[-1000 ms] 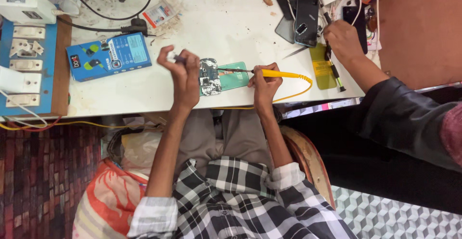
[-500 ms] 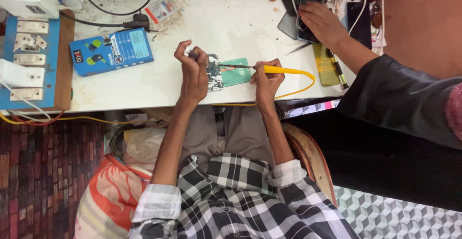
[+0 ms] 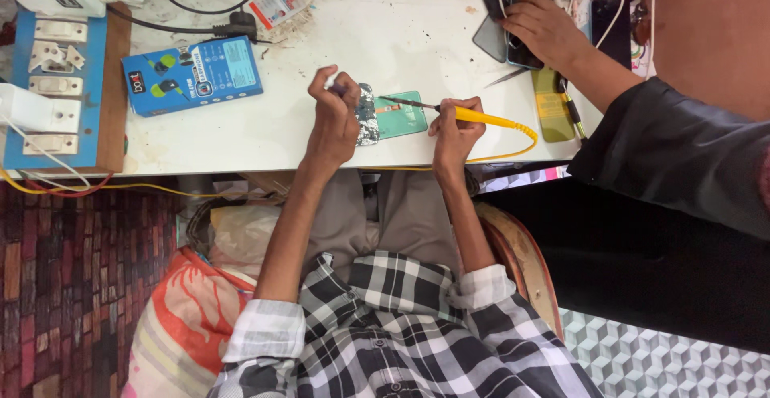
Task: The person uses a soldering iron and solder wire to work on a small green circuit board placed on a desk. They repeatedly apply heat and solder to specific points on the board while holding the board steady with their other hand.
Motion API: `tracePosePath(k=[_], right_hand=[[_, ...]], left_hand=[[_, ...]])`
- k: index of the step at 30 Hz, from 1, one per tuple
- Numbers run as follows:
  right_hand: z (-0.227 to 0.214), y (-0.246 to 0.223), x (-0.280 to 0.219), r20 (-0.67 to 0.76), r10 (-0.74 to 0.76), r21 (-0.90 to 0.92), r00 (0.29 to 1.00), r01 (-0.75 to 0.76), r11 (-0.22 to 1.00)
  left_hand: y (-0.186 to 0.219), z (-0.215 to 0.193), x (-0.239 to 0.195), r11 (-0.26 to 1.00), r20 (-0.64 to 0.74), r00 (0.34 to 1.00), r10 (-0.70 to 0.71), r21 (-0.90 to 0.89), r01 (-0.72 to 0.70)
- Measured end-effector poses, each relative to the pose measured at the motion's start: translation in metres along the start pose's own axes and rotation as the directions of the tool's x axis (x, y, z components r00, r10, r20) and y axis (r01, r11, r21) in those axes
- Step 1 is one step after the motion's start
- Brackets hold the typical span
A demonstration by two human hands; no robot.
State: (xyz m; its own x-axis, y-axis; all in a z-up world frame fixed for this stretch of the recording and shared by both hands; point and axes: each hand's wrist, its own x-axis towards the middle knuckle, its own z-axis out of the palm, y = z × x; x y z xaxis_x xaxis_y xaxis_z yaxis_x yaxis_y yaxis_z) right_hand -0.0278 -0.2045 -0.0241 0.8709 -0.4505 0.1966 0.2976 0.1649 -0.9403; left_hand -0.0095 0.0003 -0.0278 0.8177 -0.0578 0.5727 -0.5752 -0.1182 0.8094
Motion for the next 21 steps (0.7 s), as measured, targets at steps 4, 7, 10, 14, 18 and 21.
tracePosePath(k=[4, 7, 10, 14, 18, 21], right_hand=[[-0.003, 0.002, 0.003, 0.012, 0.02, 0.055, 1.0, -0.02, 0.998], [-0.004, 0.001, 0.005, 0.026, 0.048, 0.063, 0.999, -0.049, 0.997], [0.0, -0.001, 0.003, 0.019, 0.056, 0.035, 0.998, -0.057, 0.998], [0.005, -0.007, 0.0, 0.004, 0.062, -0.014, 0.998, -0.062, 0.998], [0.005, -0.01, 0.001, 0.019, 0.066, -0.023, 0.998, -0.065, 0.998], [0.004, -0.009, 0.001, 0.022, 0.07, -0.019, 0.997, -0.07, 0.997]], left_hand=[[0.0, 0.001, -0.002, 0.997, 0.019, 0.997, 0.071, 0.021, -0.072], [-0.002, 0.003, -0.001, 0.998, 0.002, 0.998, 0.062, 0.026, -0.063], [-0.001, 0.003, -0.002, 0.991, -0.001, 0.993, 0.114, 0.068, -0.114], [0.003, 0.0, -0.003, 0.989, 0.006, 0.994, 0.112, 0.096, -0.112], [0.004, 0.0, -0.002, 0.998, -0.003, 0.999, 0.043, 0.055, -0.043], [0.003, 0.002, -0.002, 0.999, -0.005, 1.0, 0.021, 0.035, -0.021]])
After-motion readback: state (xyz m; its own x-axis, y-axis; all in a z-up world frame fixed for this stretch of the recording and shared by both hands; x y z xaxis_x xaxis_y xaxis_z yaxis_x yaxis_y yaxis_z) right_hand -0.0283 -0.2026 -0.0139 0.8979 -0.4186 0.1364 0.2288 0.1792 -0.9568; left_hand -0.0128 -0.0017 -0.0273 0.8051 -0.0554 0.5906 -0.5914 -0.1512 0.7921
